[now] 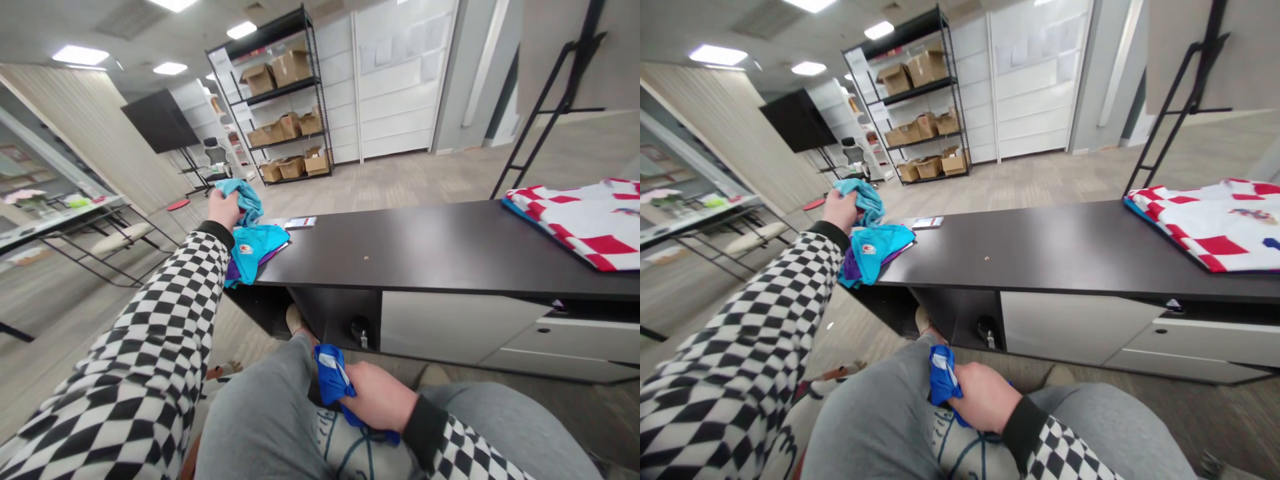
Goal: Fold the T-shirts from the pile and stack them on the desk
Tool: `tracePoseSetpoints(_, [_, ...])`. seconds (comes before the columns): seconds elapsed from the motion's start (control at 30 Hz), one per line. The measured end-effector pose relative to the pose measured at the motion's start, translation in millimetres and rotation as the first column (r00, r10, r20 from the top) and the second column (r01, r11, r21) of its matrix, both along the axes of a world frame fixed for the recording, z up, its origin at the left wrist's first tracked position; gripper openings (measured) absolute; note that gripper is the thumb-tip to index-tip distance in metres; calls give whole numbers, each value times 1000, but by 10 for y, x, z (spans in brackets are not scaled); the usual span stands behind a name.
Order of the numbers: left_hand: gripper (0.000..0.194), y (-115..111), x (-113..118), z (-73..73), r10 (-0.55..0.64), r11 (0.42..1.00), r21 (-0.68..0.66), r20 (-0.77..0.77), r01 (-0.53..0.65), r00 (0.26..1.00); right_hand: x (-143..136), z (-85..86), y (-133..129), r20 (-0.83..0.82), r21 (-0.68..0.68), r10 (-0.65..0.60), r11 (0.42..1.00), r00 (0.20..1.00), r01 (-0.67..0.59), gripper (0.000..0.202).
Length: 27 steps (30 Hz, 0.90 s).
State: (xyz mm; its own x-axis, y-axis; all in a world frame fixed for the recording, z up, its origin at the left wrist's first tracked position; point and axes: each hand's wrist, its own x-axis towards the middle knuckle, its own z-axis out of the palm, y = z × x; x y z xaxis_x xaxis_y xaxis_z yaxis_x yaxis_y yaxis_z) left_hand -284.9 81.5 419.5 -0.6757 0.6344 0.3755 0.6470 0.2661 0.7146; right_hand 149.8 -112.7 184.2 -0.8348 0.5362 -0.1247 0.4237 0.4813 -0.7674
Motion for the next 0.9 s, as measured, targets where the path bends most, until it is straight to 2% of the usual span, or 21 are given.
tracePoseSetpoints(0.07, [16, -48, -78, -11, -12, 957, -290, -125, -25, 992, -6, -1, -4, 10, 2, 1, 1000, 1000, -1, 11])
tracePoseSetpoints(0.13, [17, -130, -108, -129, -35, 858, -510, -176, -61, 984, 2, -4, -7, 10, 8, 5, 1000, 1000, -5, 13])
tracePoseSetpoints(0.23, [23, -240, -83, -402, -67, 687, -723, -162, -72, 984, 24, -24, -17, 7, 22, 6, 1000, 1000, -6, 13])
tracePoseSetpoints(0.3, [26, -282, -50, -557, -96, 618, -785, -136, -48, 986, 34, -50, -26, 11, 31, 2, 1000, 1000, -2, 14])
tracePoseSetpoints(0.4, [30, -288, -14, -645, -171, 561, -827, -154, -32, 973, 34, -94, -37, 33, 47, -1, 999, 999, -1, 16])
tracePoseSetpoints(0.5, [30, -243, 44, -605, -263, 535, -844, -208, -37, 942, 22, -114, -38, 62, 58, -2, 998, 998, -1, 16])
tracePoseSetpoints(0.57, [28, -214, 155, -586, -312, 554, -832, -251, -40, 916, 15, -105, -32, 70, 54, -9, 999, 997, 5, 17])
tracePoseSetpoints(0.63, [27, -230, 366, -618, -380, 610, -793, -301, -8, 875, 9, -84, -21, 38, 29, -19, 999, 999, 18, 16])
tracePoseSetpoints(0.7, [30, -332, 677, -704, -482, 664, -740, -311, 110, 819, 5, -55, -4, -39, -38, -40, 999, 998, 39, 16])
tracePoseSetpoints(0.73, [32, -423, 859, -761, -542, 672, -712, -286, 203, 790, 3, -40, 8, -89, -83, -57, 995, 994, 50, 17])
tracePoseSetpoints(0.77, [34, -542, 1046, -825, -601, 658, -688, -233, 307, 765, 0, -26, 22, -145, -131, -82, 989, 986, 63, 17])
tracePoseSetpoints(0.83, [39, -846, 1399, -968, -701, 579, -634, -68, 512, 710, -3, -2, 56, -244, -224, -158, 969, 957, 103, 19])
tracePoseSetpoints(0.9, [42, -1197, 1675, -1146, -736, 513, -560, 103, 650, 670, -2, 10, 95, -289, -307, -271, 935, 918, 179, 18])
